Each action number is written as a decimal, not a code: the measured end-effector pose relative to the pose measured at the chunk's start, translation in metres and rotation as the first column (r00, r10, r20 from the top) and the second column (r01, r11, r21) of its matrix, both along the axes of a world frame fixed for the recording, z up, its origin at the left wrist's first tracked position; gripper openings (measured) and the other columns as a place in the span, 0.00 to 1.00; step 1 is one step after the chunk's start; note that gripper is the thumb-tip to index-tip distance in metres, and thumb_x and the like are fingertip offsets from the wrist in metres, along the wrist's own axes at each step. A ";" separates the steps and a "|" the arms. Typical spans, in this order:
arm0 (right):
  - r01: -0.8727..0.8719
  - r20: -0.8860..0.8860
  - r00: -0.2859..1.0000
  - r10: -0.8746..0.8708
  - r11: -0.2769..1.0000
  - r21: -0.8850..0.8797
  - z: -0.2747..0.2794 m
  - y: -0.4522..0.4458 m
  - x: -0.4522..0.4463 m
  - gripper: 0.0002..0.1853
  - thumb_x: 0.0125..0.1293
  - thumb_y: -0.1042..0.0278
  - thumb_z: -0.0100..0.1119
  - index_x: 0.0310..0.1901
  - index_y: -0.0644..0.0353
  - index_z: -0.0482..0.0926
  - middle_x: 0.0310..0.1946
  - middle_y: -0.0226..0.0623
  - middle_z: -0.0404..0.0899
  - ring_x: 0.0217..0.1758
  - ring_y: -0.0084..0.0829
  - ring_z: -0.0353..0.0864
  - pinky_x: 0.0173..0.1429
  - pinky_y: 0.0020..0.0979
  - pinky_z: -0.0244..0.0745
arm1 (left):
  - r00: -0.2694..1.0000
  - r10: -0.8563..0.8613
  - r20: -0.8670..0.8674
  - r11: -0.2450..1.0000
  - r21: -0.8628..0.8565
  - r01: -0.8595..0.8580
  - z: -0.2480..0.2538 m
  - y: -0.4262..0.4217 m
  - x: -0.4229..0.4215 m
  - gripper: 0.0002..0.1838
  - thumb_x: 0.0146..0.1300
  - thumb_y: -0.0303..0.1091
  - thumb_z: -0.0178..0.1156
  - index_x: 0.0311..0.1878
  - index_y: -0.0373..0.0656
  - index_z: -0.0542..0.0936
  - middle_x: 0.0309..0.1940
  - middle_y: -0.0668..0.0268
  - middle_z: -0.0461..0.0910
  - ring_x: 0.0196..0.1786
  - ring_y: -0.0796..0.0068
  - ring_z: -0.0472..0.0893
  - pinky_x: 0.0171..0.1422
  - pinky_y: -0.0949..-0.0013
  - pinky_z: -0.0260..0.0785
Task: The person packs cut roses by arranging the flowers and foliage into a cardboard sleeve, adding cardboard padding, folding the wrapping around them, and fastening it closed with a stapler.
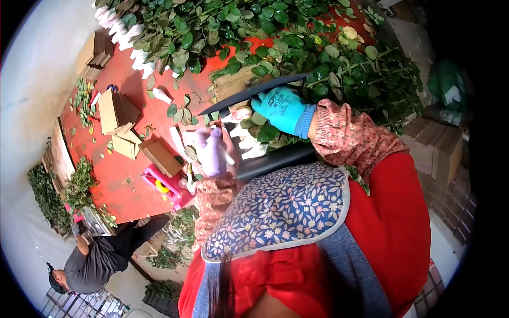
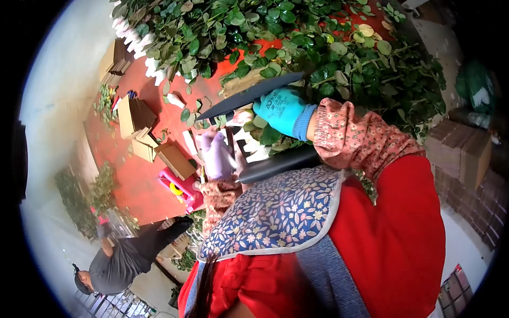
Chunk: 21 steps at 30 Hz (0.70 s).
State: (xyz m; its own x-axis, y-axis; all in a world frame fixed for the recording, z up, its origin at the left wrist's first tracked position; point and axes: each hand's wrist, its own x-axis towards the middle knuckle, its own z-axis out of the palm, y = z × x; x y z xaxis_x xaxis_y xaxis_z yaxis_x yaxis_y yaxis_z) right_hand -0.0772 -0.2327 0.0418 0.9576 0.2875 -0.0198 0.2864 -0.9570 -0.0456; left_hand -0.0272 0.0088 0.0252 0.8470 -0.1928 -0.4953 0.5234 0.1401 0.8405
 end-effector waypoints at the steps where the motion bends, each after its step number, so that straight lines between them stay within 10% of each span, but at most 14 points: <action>1: 0.013 0.016 1.000 -0.012 0.999 -0.050 -0.005 0.004 0.001 0.10 0.61 0.68 0.53 0.43 0.60 0.78 0.30 0.39 0.80 0.31 0.40 0.83 0.33 0.45 0.76 | 0.995 -0.007 0.104 0.996 -0.086 0.016 -0.018 -0.010 -0.002 0.07 0.70 0.24 0.58 0.49 0.40 0.75 0.38 0.69 0.78 0.42 0.79 0.77 0.51 0.75 0.70; 8: 0.043 0.035 0.999 -0.038 0.988 -0.146 0.003 0.008 0.003 0.07 0.59 0.69 0.55 0.39 0.58 0.77 0.30 0.39 0.80 0.31 0.39 0.84 0.33 0.44 0.77 | 0.964 0.060 0.257 0.997 -0.068 -0.044 -0.028 -0.031 -0.008 0.05 0.69 0.33 0.63 0.39 0.45 0.79 0.31 0.75 0.76 0.30 0.85 0.69 0.38 0.80 0.63; 10: 0.045 -0.002 0.999 -0.046 0.996 -0.074 -0.002 0.005 0.004 0.06 0.59 0.69 0.55 0.38 0.58 0.76 0.29 0.39 0.79 0.31 0.40 0.83 0.34 0.45 0.77 | 0.972 0.179 0.152 0.959 -0.246 -0.138 -0.021 -0.027 -0.008 0.05 0.70 0.33 0.62 0.38 0.47 0.78 0.28 0.76 0.73 0.29 0.84 0.69 0.35 0.79 0.63; 14: 0.043 0.045 0.998 -0.041 0.998 -0.040 -0.009 0.000 0.002 0.08 0.60 0.69 0.54 0.41 0.58 0.75 0.32 0.38 0.79 0.35 0.40 0.83 0.36 0.44 0.77 | 0.980 0.134 0.148 0.991 -0.016 -0.133 -0.017 -0.008 -0.003 0.07 0.72 0.37 0.59 0.38 0.48 0.77 0.26 0.75 0.73 0.27 0.83 0.70 0.32 0.78 0.62; 15: 0.039 0.050 0.998 -0.039 0.999 0.002 -0.013 0.000 0.001 0.09 0.61 0.69 0.54 0.43 0.58 0.75 0.34 0.38 0.79 0.36 0.40 0.83 0.37 0.43 0.77 | 0.939 0.337 -0.076 0.938 -0.065 -0.342 0.000 -0.010 -0.001 0.10 0.71 0.41 0.59 0.45 0.44 0.78 0.33 0.71 0.76 0.33 0.79 0.72 0.39 0.72 0.69; 16: 0.038 0.045 0.998 -0.038 0.999 0.006 -0.013 0.000 0.000 0.09 0.61 0.69 0.54 0.43 0.58 0.75 0.34 0.38 0.79 0.36 0.40 0.83 0.37 0.43 0.77 | 0.954 0.265 0.138 0.958 -0.150 -0.244 -0.020 0.017 0.010 0.13 0.71 0.42 0.57 0.48 0.43 0.77 0.35 0.68 0.76 0.35 0.76 0.75 0.44 0.70 0.73; 21: 0.053 -0.071 0.997 -0.035 0.961 0.273 0.019 -0.018 -0.002 0.21 0.60 0.64 0.61 0.55 0.57 0.73 0.45 0.42 0.79 0.45 0.44 0.80 0.49 0.43 0.75 | 0.997 0.075 -0.007 0.977 -0.201 -0.075 0.009 0.049 0.016 0.04 0.67 0.32 0.56 0.39 0.44 0.76 0.38 0.62 0.80 0.37 0.69 0.81 0.41 0.69 0.76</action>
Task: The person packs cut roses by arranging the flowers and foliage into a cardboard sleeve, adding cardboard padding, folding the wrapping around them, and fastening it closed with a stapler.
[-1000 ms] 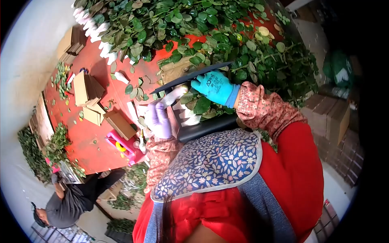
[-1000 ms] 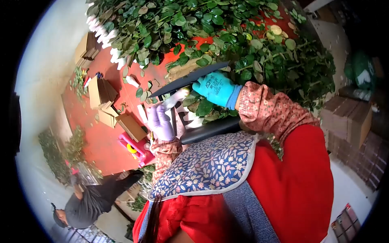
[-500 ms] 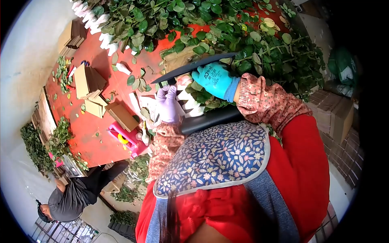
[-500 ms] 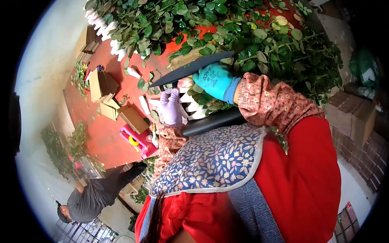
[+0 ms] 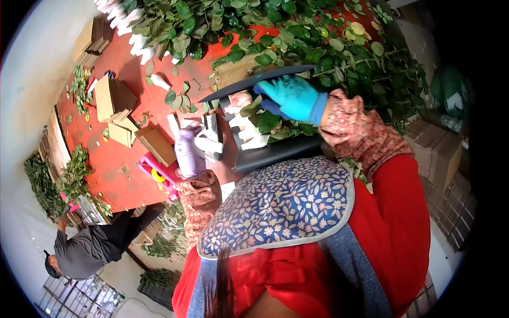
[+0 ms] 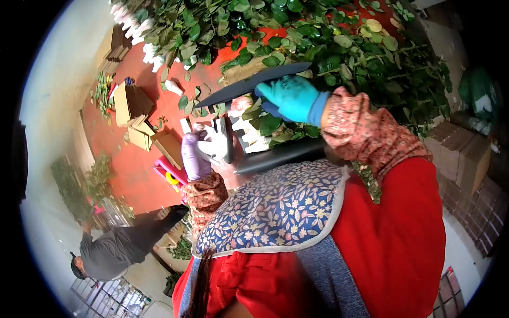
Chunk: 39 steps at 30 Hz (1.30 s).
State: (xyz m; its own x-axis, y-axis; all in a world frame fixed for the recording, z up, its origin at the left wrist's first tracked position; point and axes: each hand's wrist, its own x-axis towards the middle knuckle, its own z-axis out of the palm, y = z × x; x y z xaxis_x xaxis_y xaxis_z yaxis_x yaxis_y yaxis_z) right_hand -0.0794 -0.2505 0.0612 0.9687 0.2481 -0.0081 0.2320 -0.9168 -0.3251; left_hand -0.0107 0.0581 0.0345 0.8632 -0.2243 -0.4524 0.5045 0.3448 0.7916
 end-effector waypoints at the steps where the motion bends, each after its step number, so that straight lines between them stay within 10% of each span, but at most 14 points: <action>1: -0.033 0.100 0.995 0.016 0.984 0.175 0.001 -0.007 -0.003 0.21 0.61 0.62 0.62 0.55 0.57 0.72 0.42 0.42 0.79 0.43 0.45 0.80 0.48 0.44 0.75 | 0.993 -0.077 0.093 0.997 0.013 0.076 0.002 -0.005 -0.008 0.02 0.65 0.29 0.58 0.36 0.45 0.74 0.37 0.62 0.79 0.36 0.69 0.81 0.40 0.69 0.76; 6: -0.158 -0.038 0.986 0.163 0.982 0.101 0.007 -0.004 -0.012 0.17 0.60 0.62 0.65 0.52 0.47 0.80 0.66 0.41 0.69 0.55 0.43 0.76 0.56 0.43 0.73 | 0.896 -0.392 0.210 0.885 0.352 0.305 -0.021 -0.049 -0.035 0.05 0.68 0.28 0.63 0.44 0.39 0.78 0.30 0.69 0.78 0.31 0.82 0.72 0.38 0.76 0.67; 12: -0.131 -0.106 0.987 0.120 0.986 -0.106 -0.009 0.008 -0.014 0.23 0.51 0.65 0.67 0.52 0.47 0.80 0.68 0.39 0.68 0.59 0.43 0.74 0.59 0.44 0.72 | 0.787 -0.444 0.428 0.813 0.561 0.153 -0.013 -0.059 -0.030 0.06 0.69 0.26 0.60 0.35 0.36 0.79 0.27 0.71 0.76 0.33 0.81 0.71 0.42 0.74 0.68; 17: -0.043 -0.043 0.998 0.042 0.998 -0.034 -0.021 0.009 -0.017 0.19 0.52 0.69 0.64 0.48 0.48 0.80 0.64 0.36 0.70 0.59 0.40 0.73 0.56 0.44 0.71 | 0.965 -0.213 0.152 0.881 0.457 0.123 -0.009 -0.039 -0.025 0.07 0.71 0.28 0.58 0.34 0.40 0.78 0.27 0.72 0.75 0.31 0.82 0.70 0.38 0.75 0.65; 21: -0.031 -0.025 0.999 0.030 0.998 -0.047 -0.023 0.008 -0.016 0.19 0.52 0.68 0.65 0.48 0.49 0.79 0.63 0.35 0.70 0.57 0.40 0.74 0.55 0.44 0.72 | 0.839 -0.300 0.455 0.914 0.389 0.116 -0.031 -0.030 -0.024 0.07 0.74 0.35 0.57 0.39 0.43 0.77 0.24 0.78 0.70 0.24 0.90 0.64 0.29 0.83 0.56; 23: -0.040 -0.019 0.999 0.040 0.999 0.016 -0.020 0.006 -0.016 0.17 0.57 0.66 0.61 0.49 0.50 0.80 0.61 0.40 0.74 0.55 0.45 0.77 0.55 0.46 0.74 | 0.926 -0.323 0.196 0.910 0.332 0.248 -0.018 -0.030 -0.026 0.07 0.72 0.34 0.60 0.46 0.43 0.75 0.32 0.73 0.75 0.33 0.85 0.71 0.39 0.80 0.63; 26: -0.042 -0.033 0.999 0.042 0.999 -0.022 -0.022 0.008 -0.014 0.15 0.58 0.66 0.60 0.48 0.51 0.80 0.61 0.40 0.75 0.56 0.44 0.77 0.56 0.45 0.75 | 0.771 -0.491 0.405 0.776 0.605 0.177 -0.022 -0.046 -0.035 0.10 0.66 0.29 0.66 0.45 0.41 0.74 0.31 0.72 0.74 0.34 0.84 0.71 0.43 0.75 0.66; 27: -0.036 -0.041 0.999 0.034 0.998 -0.053 -0.024 0.009 -0.015 0.14 0.58 0.66 0.60 0.48 0.52 0.80 0.61 0.40 0.75 0.56 0.45 0.77 0.57 0.45 0.75 | 0.909 -0.317 0.272 0.930 0.279 0.241 -0.028 -0.050 -0.040 0.10 0.66 0.27 0.66 0.45 0.40 0.75 0.30 0.72 0.75 0.34 0.83 0.72 0.44 0.76 0.67; 29: -0.043 -0.013 0.999 0.042 0.997 -0.062 -0.026 0.009 -0.015 0.17 0.55 0.67 0.63 0.48 0.52 0.79 0.62 0.39 0.73 0.56 0.44 0.77 0.56 0.46 0.74 | 0.945 -0.236 0.225 0.962 0.191 0.195 -0.016 -0.051 -0.036 0.10 0.65 0.25 0.65 0.46 0.40 0.75 0.29 0.71 0.75 0.33 0.82 0.73 0.44 0.76 0.67; 33: -0.019 0.032 0.999 0.021 0.997 -0.069 -0.030 0.003 -0.018 0.18 0.54 0.67 0.66 0.48 0.53 0.78 0.59 0.39 0.73 0.53 0.45 0.77 0.55 0.45 0.73 | 0.979 0.040 0.200 0.916 0.384 -0.116 0.006 0.014 -0.004 0.02 0.68 0.24 0.59 0.41 0.41 0.79 0.34 0.70 0.80 0.36 0.79 0.78 0.42 0.76 0.72; 39: -0.181 0.084 0.983 0.161 0.889 0.420 0.001 -0.019 -0.010 0.16 0.62 0.51 0.64 0.45 0.53 0.80 0.63 0.46 0.73 0.49 0.49 0.79 0.55 0.46 0.74 | 0.676 -0.718 0.166 0.547 0.735 0.400 0.009 -0.006 -0.025 0.15 0.65 0.29 0.67 0.52 0.32 0.82 0.38 0.65 0.84 0.38 0.79 0.81 0.43 0.74 0.75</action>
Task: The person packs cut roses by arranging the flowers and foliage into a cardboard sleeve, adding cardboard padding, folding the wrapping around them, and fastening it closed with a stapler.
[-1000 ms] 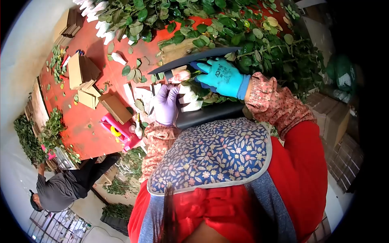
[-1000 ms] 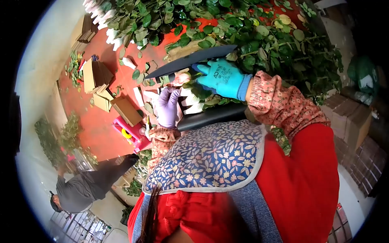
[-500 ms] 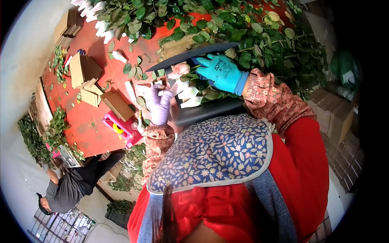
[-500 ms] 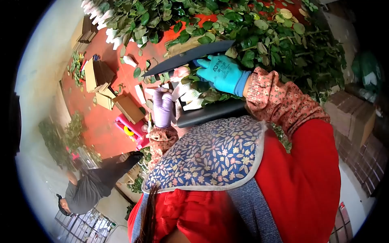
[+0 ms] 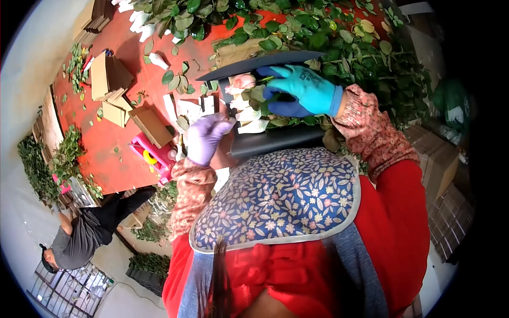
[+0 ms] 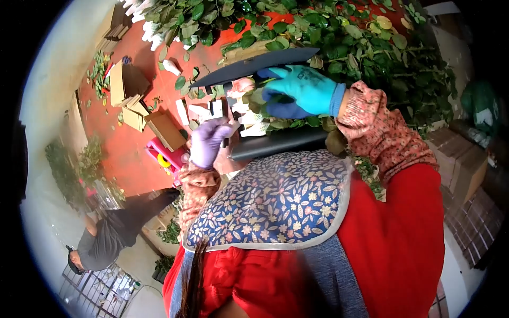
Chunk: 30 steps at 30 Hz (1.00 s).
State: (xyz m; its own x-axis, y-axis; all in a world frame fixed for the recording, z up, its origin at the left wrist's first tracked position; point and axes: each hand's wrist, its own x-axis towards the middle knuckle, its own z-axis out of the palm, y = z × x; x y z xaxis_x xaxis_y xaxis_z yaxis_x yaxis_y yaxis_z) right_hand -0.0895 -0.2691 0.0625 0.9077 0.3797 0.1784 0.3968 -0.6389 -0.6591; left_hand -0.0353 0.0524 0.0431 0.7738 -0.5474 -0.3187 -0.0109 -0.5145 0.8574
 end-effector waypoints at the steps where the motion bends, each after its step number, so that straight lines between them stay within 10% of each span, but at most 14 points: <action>1: -0.045 -0.053 0.998 0.040 0.994 -0.098 0.010 0.002 -0.001 0.18 0.61 0.50 0.65 0.45 0.53 0.80 0.65 0.46 0.71 0.50 0.49 0.78 0.55 0.46 0.74 | 0.997 -0.058 -0.044 0.997 -0.048 0.056 -0.006 -0.009 0.000 0.17 0.63 0.31 0.68 0.52 0.32 0.82 0.37 0.64 0.84 0.38 0.78 0.82 0.42 0.74 0.75; 10: -0.037 -0.120 0.993 -0.024 0.875 -0.484 -0.009 0.027 -0.024 0.07 0.62 0.64 0.60 0.41 0.52 0.80 0.72 0.40 0.64 0.64 0.47 0.69 0.65 0.56 0.67 | 0.922 -0.363 0.134 0.931 0.003 0.366 -0.013 -0.030 0.009 0.10 0.60 0.32 0.71 0.39 0.38 0.83 0.28 0.58 0.82 0.31 0.66 0.83 0.36 0.64 0.72; 12: -0.013 -0.091 0.995 -0.035 0.878 -0.478 -0.017 0.025 -0.026 0.12 0.56 0.67 0.64 0.43 0.52 0.79 0.71 0.39 0.65 0.64 0.45 0.68 0.63 0.58 0.66 | 0.917 -0.300 0.264 0.954 0.087 0.288 -0.013 -0.006 0.018 0.08 0.61 0.29 0.69 0.33 0.37 0.79 0.27 0.59 0.80 0.30 0.68 0.79 0.36 0.64 0.70; 20: -0.042 -0.105 0.994 -0.004 0.901 -0.432 0.003 0.019 -0.021 0.16 0.62 0.61 0.62 0.51 0.51 0.76 0.71 0.39 0.65 0.61 0.44 0.72 0.63 0.51 0.70 | 0.905 0.191 -0.380 0.817 -0.450 -0.361 0.005 0.050 0.008 0.14 0.53 0.15 0.59 0.23 0.44 0.66 0.43 0.62 0.79 0.42 0.78 0.74 0.47 0.73 0.69; 26: -0.037 0.044 0.996 0.072 0.845 -0.534 0.057 0.014 -0.006 0.18 0.59 0.57 0.64 0.50 0.51 0.77 0.63 0.40 0.73 0.59 0.42 0.74 0.58 0.43 0.73 | 0.915 -0.009 -0.404 0.961 -0.258 -0.105 -0.009 0.001 -0.010 0.07 0.63 0.27 0.66 0.40 0.39 0.78 0.27 0.71 0.78 0.32 0.83 0.75 0.38 0.75 0.70; 28: 0.012 0.120 0.991 0.056 0.864 -0.504 0.078 0.024 -0.004 0.14 0.58 0.60 0.63 0.46 0.51 0.78 0.54 0.37 0.78 0.56 0.40 0.77 0.56 0.42 0.73 | 0.967 -0.210 -0.146 0.975 -0.104 0.196 -0.010 -0.011 -0.006 0.14 0.61 0.34 0.71 0.47 0.40 0.81 0.25 0.71 0.77 0.30 0.82 0.75 0.37 0.74 0.71; 30: -0.167 -0.291 0.957 -0.003 0.813 -0.557 0.092 0.035 -0.006 0.11 0.57 0.64 0.62 0.43 0.50 0.80 0.42 0.35 0.82 0.48 0.39 0.81 0.51 0.41 0.75 | 0.959 -0.253 -0.127 0.967 -0.070 0.245 -0.005 -0.019 0.001 0.13 0.59 0.35 0.73 0.43 0.39 0.84 0.25 0.66 0.79 0.29 0.79 0.77 0.38 0.73 0.72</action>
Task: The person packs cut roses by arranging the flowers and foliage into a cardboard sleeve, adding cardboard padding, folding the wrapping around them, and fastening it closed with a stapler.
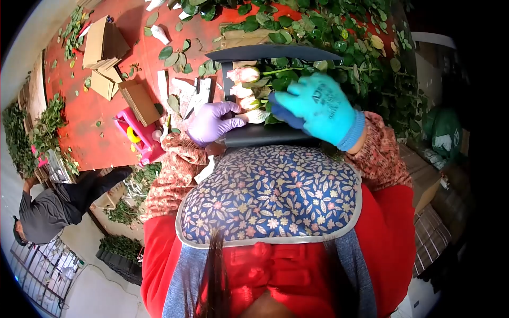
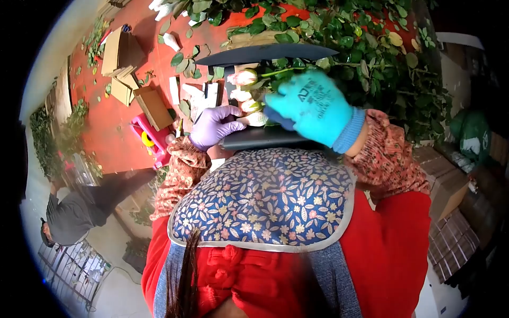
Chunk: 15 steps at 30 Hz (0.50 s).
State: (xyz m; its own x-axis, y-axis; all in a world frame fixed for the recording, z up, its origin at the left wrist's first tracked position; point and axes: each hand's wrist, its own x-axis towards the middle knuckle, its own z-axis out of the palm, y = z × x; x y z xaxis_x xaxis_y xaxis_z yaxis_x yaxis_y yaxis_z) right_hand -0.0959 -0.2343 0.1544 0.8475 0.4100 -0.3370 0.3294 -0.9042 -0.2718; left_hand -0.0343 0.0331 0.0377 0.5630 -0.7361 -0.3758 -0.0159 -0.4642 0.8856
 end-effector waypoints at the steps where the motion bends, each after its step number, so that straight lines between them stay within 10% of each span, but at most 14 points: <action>1: -0.018 -0.029 0.999 0.021 0.993 0.115 -0.011 -0.001 -0.003 0.11 0.56 0.65 0.62 0.42 0.50 0.80 0.32 0.34 0.81 0.39 0.40 0.83 0.45 0.41 0.76 | 0.997 -0.075 -0.012 0.997 -0.031 0.075 -0.004 -0.002 0.003 0.11 0.60 0.33 0.71 0.42 0.39 0.84 0.27 0.66 0.81 0.31 0.79 0.79 0.38 0.72 0.73; 7: -0.060 -0.129 0.989 0.075 0.991 0.123 -0.086 0.012 -0.010 0.04 0.56 0.64 0.63 0.30 0.53 0.81 0.21 0.39 0.79 0.26 0.44 0.81 0.33 0.46 0.74 | 0.980 -0.104 0.170 0.967 -0.211 0.140 -0.017 0.004 0.000 0.04 0.63 0.28 0.67 0.37 0.38 0.84 0.32 0.61 0.83 0.34 0.66 0.82 0.41 0.67 0.74; 11: -0.103 -0.136 0.983 0.126 0.981 0.163 -0.097 0.007 -0.010 0.08 0.56 0.64 0.59 0.27 0.55 0.85 0.23 0.43 0.82 0.27 0.45 0.83 0.33 0.47 0.77 | 0.937 0.065 0.343 0.998 -0.031 -0.058 -0.002 0.044 0.005 0.07 0.65 0.33 0.66 0.36 0.39 0.83 0.31 0.57 0.81 0.33 0.61 0.82 0.40 0.63 0.74; 15: -0.119 -0.095 0.986 0.139 0.974 0.192 -0.092 0.007 -0.010 0.07 0.56 0.65 0.58 0.28 0.54 0.85 0.22 0.42 0.81 0.25 0.44 0.82 0.30 0.47 0.75 | 0.990 0.127 0.055 0.989 0.068 -0.130 0.010 0.127 -0.032 0.06 0.61 0.30 0.70 0.34 0.39 0.84 0.24 0.61 0.79 0.26 0.71 0.78 0.34 0.68 0.71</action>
